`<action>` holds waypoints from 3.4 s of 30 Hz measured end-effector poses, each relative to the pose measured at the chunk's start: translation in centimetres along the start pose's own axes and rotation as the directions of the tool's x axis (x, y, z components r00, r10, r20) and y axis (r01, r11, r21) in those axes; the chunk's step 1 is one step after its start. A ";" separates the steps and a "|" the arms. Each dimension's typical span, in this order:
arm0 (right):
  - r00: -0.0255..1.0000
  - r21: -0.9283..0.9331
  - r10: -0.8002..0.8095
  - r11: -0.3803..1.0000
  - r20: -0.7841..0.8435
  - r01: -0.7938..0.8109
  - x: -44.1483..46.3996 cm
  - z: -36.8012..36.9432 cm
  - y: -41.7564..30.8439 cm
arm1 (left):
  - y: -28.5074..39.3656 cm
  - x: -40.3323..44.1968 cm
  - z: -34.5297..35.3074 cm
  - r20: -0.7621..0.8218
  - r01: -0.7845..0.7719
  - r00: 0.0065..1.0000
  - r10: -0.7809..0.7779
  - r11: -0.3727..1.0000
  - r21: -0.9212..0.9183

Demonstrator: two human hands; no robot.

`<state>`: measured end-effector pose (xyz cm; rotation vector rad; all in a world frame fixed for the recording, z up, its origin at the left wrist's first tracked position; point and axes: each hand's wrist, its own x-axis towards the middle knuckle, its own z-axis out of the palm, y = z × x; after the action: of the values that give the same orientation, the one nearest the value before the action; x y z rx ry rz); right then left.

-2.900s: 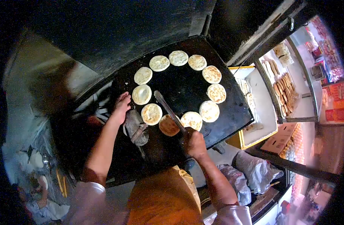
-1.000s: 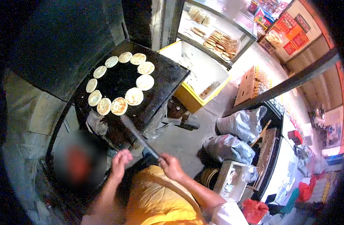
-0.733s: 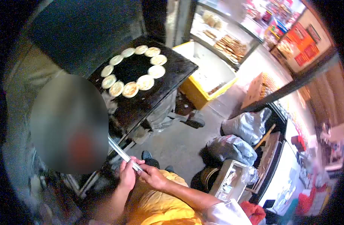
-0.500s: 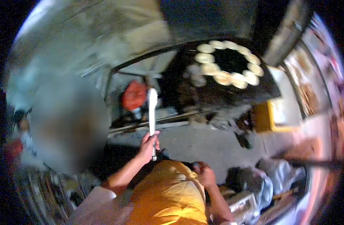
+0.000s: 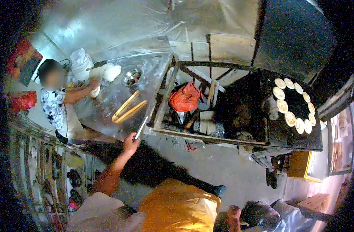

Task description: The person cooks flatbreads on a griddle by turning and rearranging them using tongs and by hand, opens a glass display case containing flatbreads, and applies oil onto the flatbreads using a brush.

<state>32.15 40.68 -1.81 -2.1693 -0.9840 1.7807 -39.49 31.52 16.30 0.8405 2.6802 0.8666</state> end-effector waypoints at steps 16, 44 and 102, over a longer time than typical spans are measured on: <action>0.961 -0.057 -0.219 0.971 0.170 0.231 -11.2 19.1 1.4 | -13.2 22.4 -3.5 0.039 -0.258 0.965 0.257 0.966 0.014; 0.811 -0.864 -0.525 0.248 0.260 0.437 -10.8 26.1 1.8 | -11.2 37.0 -8.3 0.422 0.504 0.864 -0.276 0.473 -0.723; 0.459 -0.355 -0.709 0.682 -0.535 0.639 -31.1 21.6 -30.7 | 18.8 -5.0 9.0 0.987 0.825 0.085 0.137 0.546 -0.146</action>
<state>-1.67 40.38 33.38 -1.7741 -1.4576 0.5432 -23.62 45.44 20.15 0.1504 1.0007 0.7095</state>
